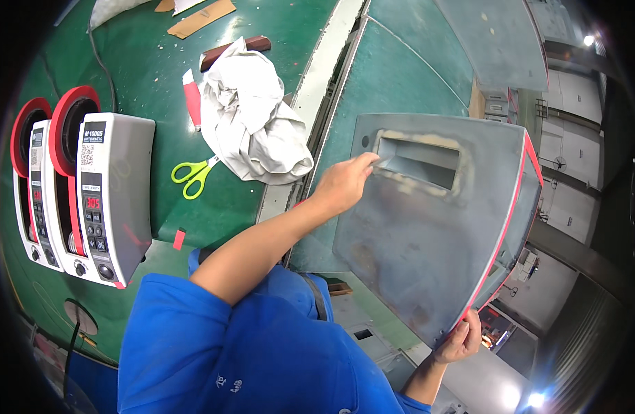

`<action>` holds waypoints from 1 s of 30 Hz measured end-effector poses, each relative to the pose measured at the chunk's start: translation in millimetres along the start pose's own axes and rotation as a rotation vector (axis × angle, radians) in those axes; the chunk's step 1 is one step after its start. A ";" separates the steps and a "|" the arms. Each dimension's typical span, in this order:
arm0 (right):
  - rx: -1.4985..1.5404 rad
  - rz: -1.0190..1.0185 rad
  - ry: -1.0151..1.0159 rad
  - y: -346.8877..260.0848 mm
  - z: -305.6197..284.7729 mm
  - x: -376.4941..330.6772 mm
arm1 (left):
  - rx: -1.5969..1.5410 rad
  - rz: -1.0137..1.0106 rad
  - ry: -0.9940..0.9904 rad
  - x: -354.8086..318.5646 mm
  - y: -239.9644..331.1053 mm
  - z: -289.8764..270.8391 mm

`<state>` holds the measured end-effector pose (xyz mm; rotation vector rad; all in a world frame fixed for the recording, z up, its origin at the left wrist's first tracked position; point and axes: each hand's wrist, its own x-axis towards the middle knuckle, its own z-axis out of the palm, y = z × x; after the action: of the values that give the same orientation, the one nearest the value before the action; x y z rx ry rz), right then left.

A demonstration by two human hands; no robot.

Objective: Use a deburring tool and a file to smooth the edges and cutouts of a metal enclosure on a fabrication floor.

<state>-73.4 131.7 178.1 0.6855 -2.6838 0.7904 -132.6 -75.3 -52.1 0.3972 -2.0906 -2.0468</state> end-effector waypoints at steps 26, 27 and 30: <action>-0.060 0.011 -0.140 0.2 -7.2 4.3 | 0.692 0.212 -0.458 37.1 33.1 -51.1; -0.060 0.019 -0.123 -0.1 -6.4 3.1 | 0.724 0.201 -0.503 39.6 36.7 -51.4; -0.062 0.020 -0.113 1.0 -6.4 3.1 | 0.809 0.172 -0.618 47.0 50.0 -46.5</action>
<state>-75.9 134.9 184.1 0.7088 -2.8075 0.6896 -165.2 -133.8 -3.3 -0.3709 -3.1333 -1.2252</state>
